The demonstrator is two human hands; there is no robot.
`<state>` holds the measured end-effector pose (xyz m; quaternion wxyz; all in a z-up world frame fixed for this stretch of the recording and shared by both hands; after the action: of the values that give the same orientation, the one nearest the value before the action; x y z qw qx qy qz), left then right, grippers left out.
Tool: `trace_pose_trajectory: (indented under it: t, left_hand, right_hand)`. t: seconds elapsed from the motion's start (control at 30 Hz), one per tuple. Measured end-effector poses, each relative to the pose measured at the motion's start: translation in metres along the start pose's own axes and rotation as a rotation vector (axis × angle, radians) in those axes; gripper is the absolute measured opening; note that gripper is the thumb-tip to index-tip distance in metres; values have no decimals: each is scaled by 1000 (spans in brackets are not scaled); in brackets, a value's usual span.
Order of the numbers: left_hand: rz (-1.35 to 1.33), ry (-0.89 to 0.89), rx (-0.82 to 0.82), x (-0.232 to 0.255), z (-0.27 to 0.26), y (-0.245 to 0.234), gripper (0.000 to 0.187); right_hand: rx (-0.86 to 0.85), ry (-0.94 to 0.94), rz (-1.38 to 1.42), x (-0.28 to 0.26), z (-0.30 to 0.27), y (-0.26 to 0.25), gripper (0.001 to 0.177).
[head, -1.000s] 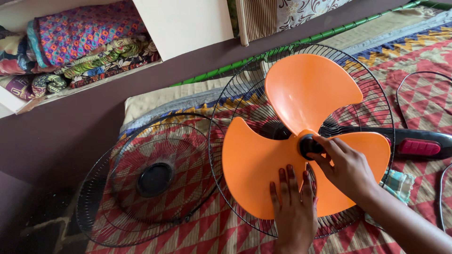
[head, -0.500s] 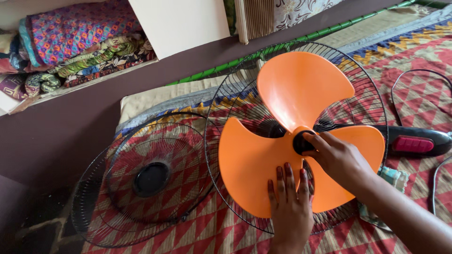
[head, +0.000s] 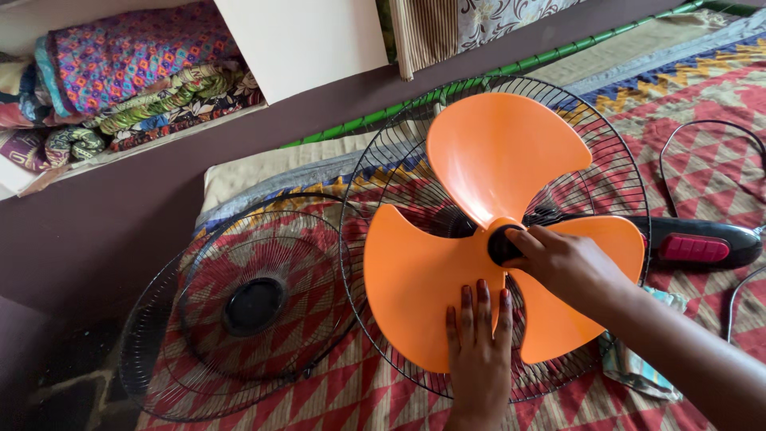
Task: The person wipes an orange fan blade with a cloth, then places it onto the fan motor and secures it with a black plastic nut. The person then wipes the nut and adjusts the blade to ensure it is properly seated.
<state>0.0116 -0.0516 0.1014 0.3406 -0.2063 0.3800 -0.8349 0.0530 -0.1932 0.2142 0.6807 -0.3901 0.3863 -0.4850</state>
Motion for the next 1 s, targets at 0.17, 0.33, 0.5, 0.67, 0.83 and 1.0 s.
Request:
trace_pose_trajectory:
  t: [0.17, 0.33, 0.5, 0.67, 0.83, 1.0]
  left_hand:
    - [14, 14, 32, 1, 0, -2, 58]
    - [37, 17, 113, 3, 1, -7, 56]
    - [32, 41, 59, -1, -3, -8, 58]
    - [-8, 47, 83, -1, -1, -12, 57]
    - [39, 37, 85, 0, -2, -11, 57]
    - [74, 41, 120, 1, -2, -11, 54]
  right_hand:
    - [107, 4, 146, -2, 5, -5, 39]
    - [-49, 331, -159, 13, 9, 11, 58]
    - [-46, 386, -230, 14, -2, 8, 64]
    - [345, 0, 77, -13, -20, -28, 47]
    - [163, -302, -9, -28, -24, -21, 49]
    - [115, -290, 190, -12, -7, -19, 38]
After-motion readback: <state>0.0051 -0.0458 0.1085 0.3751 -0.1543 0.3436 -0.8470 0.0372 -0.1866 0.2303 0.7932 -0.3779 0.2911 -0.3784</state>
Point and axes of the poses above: each hand's wrist, its own z-axis towards the middle knuckle, its own y-axis out of the palm, x = y × z, the point moved 7 cm from there along z, towards the middle knuckle, and after that the axes turned 3 degrees about -x, right-handed, at the moved point
